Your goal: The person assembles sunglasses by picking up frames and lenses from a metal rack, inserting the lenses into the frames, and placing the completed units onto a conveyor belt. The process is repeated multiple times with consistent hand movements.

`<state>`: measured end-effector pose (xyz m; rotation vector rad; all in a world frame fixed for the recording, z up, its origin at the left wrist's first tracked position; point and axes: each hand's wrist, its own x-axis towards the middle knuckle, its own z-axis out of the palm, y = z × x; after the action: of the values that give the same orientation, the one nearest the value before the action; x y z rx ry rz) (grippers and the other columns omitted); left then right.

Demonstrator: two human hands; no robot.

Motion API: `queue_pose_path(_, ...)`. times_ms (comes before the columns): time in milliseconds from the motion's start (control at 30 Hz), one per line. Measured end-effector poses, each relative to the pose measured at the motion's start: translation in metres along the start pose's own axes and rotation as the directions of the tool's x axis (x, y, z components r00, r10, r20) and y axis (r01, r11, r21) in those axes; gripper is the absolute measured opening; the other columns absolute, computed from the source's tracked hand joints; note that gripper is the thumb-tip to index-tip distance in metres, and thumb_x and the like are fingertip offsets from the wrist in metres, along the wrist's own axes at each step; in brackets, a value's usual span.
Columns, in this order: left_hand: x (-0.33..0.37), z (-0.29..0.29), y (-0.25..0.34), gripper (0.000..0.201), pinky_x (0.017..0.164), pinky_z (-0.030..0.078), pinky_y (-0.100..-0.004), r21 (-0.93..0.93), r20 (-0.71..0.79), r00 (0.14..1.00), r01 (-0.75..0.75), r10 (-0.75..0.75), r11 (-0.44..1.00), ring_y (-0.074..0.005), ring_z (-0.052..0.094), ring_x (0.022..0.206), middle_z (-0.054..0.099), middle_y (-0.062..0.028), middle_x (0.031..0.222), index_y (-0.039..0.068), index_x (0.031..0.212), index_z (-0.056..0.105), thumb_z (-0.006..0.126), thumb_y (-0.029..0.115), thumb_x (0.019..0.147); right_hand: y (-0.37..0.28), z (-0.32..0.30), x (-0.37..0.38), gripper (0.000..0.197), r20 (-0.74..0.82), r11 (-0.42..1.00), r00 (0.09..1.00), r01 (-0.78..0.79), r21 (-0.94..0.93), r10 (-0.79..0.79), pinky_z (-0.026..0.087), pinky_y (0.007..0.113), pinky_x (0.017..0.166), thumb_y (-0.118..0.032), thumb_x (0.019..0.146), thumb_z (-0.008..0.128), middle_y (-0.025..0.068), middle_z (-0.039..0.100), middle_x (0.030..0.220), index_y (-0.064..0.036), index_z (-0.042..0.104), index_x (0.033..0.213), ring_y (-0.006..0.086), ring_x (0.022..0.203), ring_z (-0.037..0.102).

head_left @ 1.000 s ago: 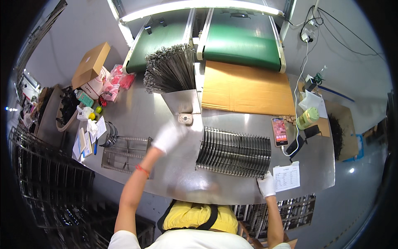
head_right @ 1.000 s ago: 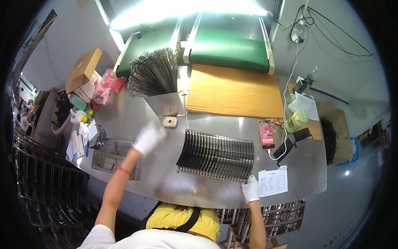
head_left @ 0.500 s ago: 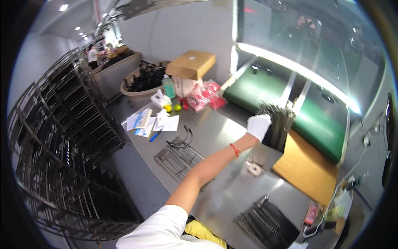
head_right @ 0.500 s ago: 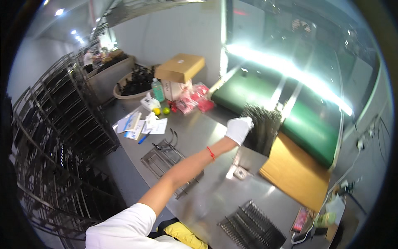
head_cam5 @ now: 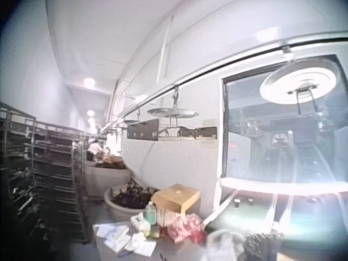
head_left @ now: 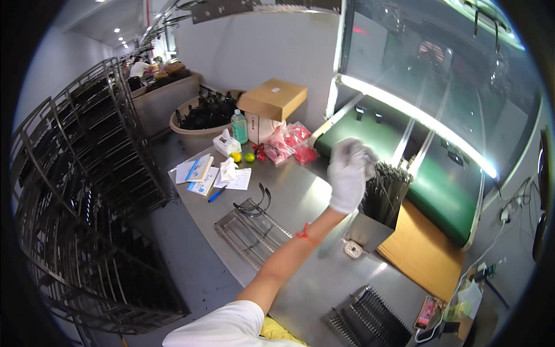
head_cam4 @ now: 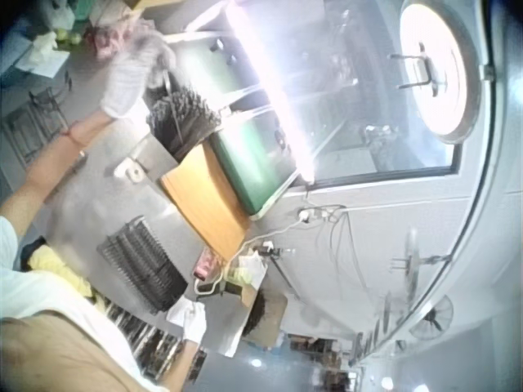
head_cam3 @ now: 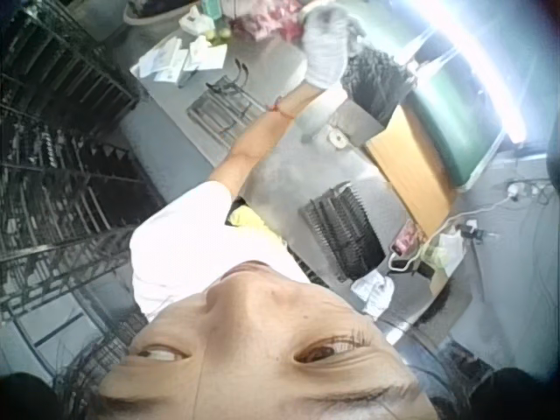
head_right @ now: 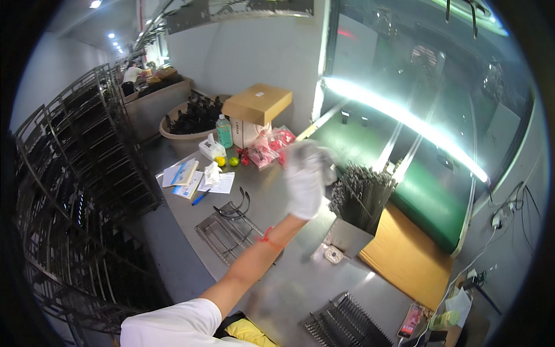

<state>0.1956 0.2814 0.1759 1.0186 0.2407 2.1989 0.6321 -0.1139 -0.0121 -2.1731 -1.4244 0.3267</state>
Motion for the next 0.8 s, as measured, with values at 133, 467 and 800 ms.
queue_pose_path(133,-0.084,-0.034,-0.017,0.017,0.065,0.048,-0.0228,0.187,-0.187,0.973,0.171,-0.136,0.967,-0.0079,0.053,0.074,0.057,-0.0025,0.087,0.008,0.117,0.049,0.053,0.003,0.101,-0.048,0.013,0.043,0.044,-0.068,0.996,0.997,0.040,-0.078,-0.046,0.043,0.038,0.107,-0.003,0.087,0.063,0.0166,0.061,0.132,-0.0001,0.060,0.131,0.0308,0.124,0.056)
queue_pose_path(467,-0.260,-0.156,-0.136,0.030,0.053,0.050,-0.0286,0.747,-0.234,0.746,0.549,-0.623,0.376,-0.0123,0.060,0.056,0.063,-0.0042,0.072,0.001,0.100,0.055,0.049,0.030,0.106,-0.139,0.127,0.139,0.045,0.049,0.882,0.882,0.465,0.083,-0.469,0.049,0.040,0.099,-0.009,0.086,0.065,0.0209,0.063,0.124,-0.0009,0.058,0.130,0.0365,0.114,0.062)
queue_pose_path(800,-0.245,-0.159,-0.161,0.026,0.054,0.049,-0.0233,0.244,0.102,0.561,0.787,-0.822,0.567,-0.0107,0.061,0.062,0.059,-0.0047,0.080,0.006,0.094,0.053,0.044,0.026,0.108,-0.148,0.171,0.172,0.051,0.575,0.547,0.487,0.833,-0.080,-0.658,0.030,0.051,0.115,-0.022,0.091,0.054,0.0164,0.050,0.144,-0.0021,0.051,0.138,0.0382,0.136,0.043)
